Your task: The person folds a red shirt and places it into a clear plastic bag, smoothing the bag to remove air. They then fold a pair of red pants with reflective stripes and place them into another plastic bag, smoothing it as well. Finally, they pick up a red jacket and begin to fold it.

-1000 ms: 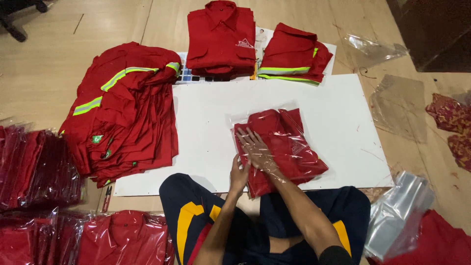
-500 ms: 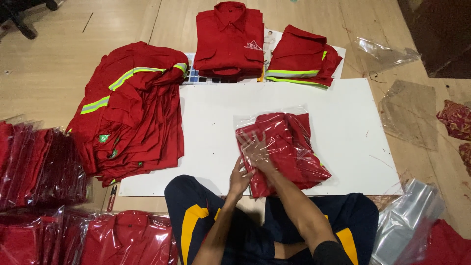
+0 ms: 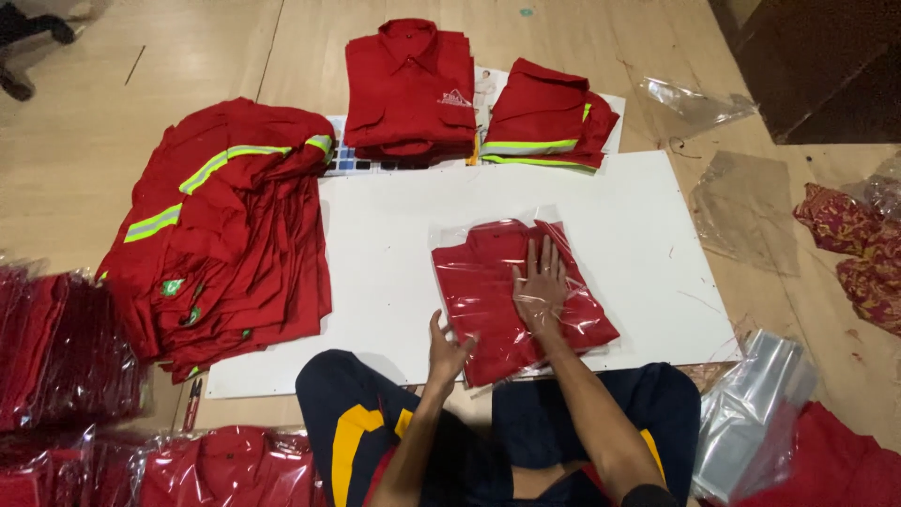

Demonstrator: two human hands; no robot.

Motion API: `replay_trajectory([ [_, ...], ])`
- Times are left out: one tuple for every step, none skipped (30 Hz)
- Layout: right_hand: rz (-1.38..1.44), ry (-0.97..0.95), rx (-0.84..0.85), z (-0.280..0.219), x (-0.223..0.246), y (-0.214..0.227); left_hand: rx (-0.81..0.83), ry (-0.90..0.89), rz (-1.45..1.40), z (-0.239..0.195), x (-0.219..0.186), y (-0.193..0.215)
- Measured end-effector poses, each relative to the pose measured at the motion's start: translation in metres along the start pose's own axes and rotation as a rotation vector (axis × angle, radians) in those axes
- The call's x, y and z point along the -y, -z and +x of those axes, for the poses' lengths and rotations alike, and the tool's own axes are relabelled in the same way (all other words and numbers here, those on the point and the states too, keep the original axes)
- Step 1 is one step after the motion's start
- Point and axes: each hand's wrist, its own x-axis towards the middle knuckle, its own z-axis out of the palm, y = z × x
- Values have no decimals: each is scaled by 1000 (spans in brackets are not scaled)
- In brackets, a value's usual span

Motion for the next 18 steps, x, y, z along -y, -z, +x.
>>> replay_trajectory([
  [20,-10,-98,4,-8,-12,2,36,15,-1,2,-1],
  [40,-17,-192,3,-16,-24,-1,75,30,-4,6,0],
  [41,-19,-192,5,-14,-20,0,75,32,1,13,0],
  [19,-69,-167,4,-11,-15,11,73,8,6,21,2],
  [-3,-119,-141,3,-9,-11,21,71,-15,11,29,3],
  [-2,-120,-144,5,-10,-8,22,69,-14,10,24,3],
  [0,-146,-61,6,-10,-5,40,84,-29,9,20,3],
  [2,-171,22,6,-10,-3,57,100,-45,7,16,3],
  [3,-170,21,10,-9,0,56,99,-45,5,7,3],
  [-22,-128,51,11,-8,1,76,102,-50,1,-1,3],
  [-47,-86,80,12,-7,3,95,105,-56,-2,-9,3],
  [-48,-88,76,13,-8,7,98,101,-55,-3,-7,0],
  [44,-50,5,14,-7,10,116,60,-36,-4,-6,-2],
  [138,-7,-59,12,-5,12,127,22,-19,-8,-2,-3],
  [141,-3,-57,19,-10,2,122,23,-19,-4,5,-2],
  [19,-65,-52,25,-15,-8,135,15,-35,1,11,-1],
  [-103,-126,-46,32,-21,-18,149,7,-51,6,16,0],
  [-102,-130,-53,34,-20,-21,153,1,-48,6,12,0],
])
